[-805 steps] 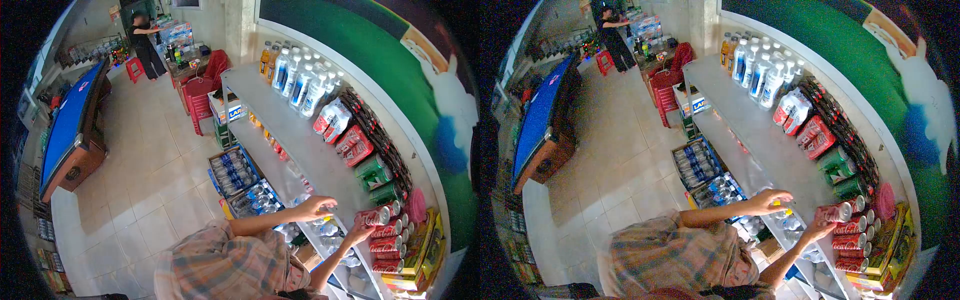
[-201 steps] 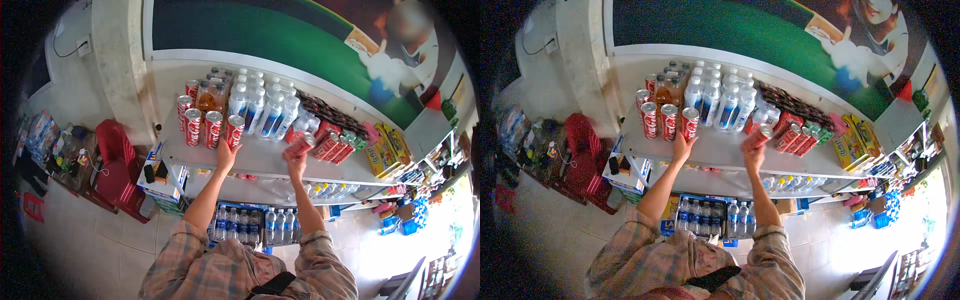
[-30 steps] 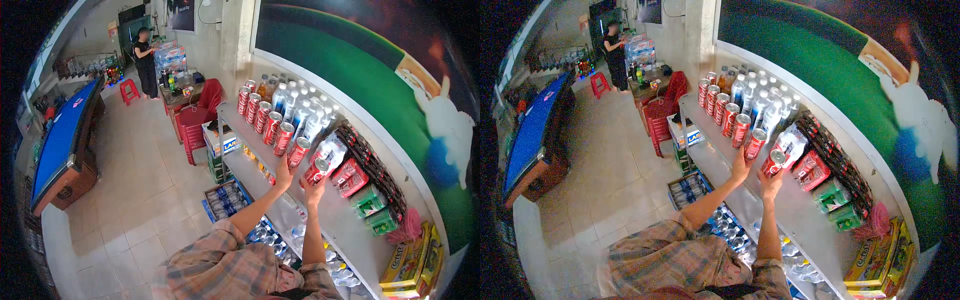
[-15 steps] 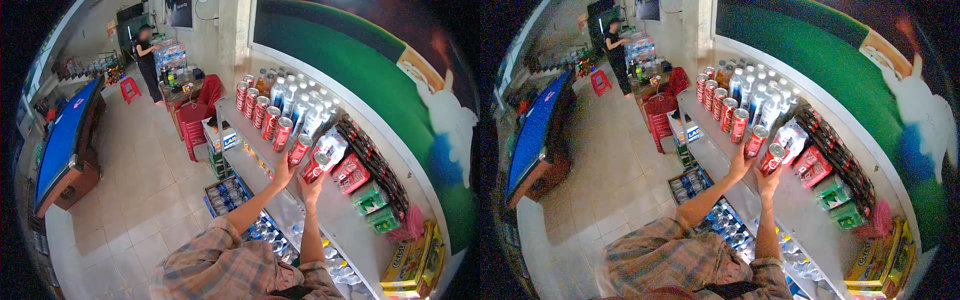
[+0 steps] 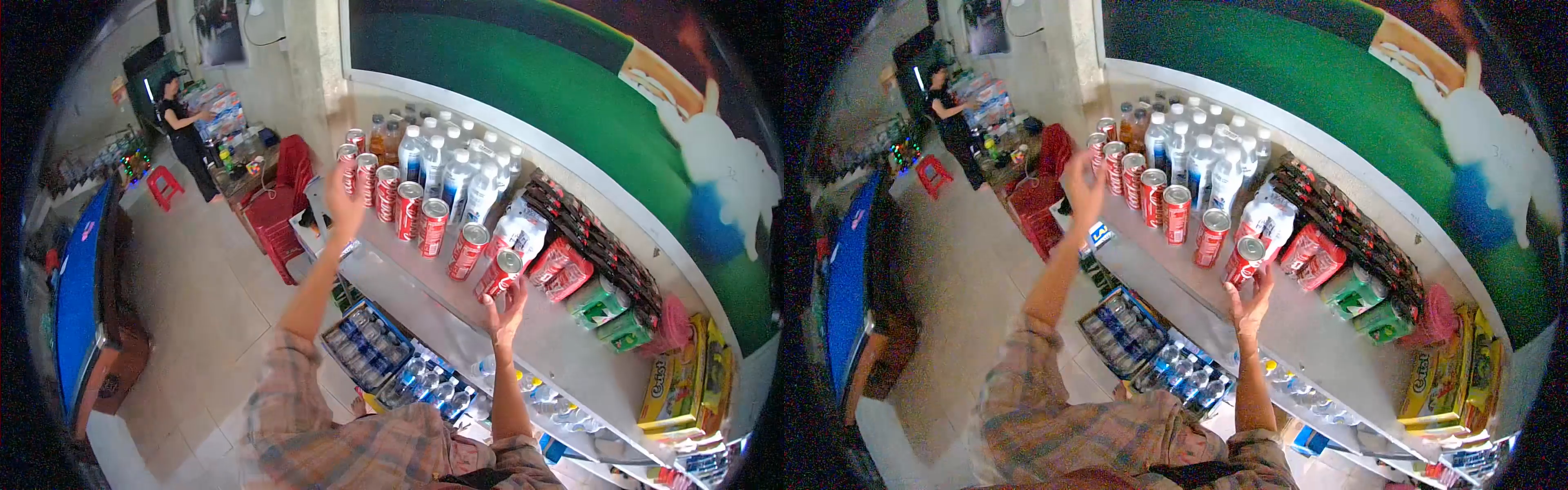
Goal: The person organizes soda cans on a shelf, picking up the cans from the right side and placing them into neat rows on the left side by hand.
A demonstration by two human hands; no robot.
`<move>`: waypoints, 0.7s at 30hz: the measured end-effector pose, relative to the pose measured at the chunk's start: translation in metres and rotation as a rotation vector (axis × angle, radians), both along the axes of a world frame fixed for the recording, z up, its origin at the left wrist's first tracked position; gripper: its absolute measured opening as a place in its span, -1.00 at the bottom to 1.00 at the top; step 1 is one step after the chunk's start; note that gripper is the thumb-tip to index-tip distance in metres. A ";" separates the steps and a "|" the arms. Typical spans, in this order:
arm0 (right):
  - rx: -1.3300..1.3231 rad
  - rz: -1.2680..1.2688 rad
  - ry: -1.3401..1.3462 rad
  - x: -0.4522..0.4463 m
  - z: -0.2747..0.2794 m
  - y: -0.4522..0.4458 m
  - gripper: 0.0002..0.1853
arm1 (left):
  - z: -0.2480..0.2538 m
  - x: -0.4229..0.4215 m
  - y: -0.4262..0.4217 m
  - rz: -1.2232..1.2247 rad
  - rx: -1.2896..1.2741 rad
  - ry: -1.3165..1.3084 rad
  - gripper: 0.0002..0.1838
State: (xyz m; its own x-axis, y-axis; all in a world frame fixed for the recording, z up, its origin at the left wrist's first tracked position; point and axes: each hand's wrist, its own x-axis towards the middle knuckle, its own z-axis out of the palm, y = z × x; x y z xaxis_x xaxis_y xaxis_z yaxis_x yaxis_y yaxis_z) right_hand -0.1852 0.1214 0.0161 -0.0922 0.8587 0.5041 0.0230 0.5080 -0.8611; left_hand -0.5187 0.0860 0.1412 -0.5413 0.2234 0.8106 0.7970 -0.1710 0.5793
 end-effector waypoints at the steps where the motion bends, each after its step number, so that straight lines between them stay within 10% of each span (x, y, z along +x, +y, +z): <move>1: 0.042 -0.003 0.006 0.001 0.001 -0.002 -0.18 | 0.015 -0.029 0.008 0.023 -0.015 0.059 -0.74; 7: 0.048 -0.247 -0.029 0.004 -0.011 0.004 -0.32 | 0.006 -0.212 0.116 -0.329 -0.309 -0.263 -0.54; 16: 0.035 -0.537 -0.133 0.001 -0.005 0.000 -0.38 | -0.029 -0.267 0.211 -0.720 -0.769 -0.455 -0.56; 21: 0.043 -0.585 -0.150 -0.002 -0.004 -0.001 -0.41 | -0.060 -0.286 0.233 -0.407 -0.800 0.095 -0.56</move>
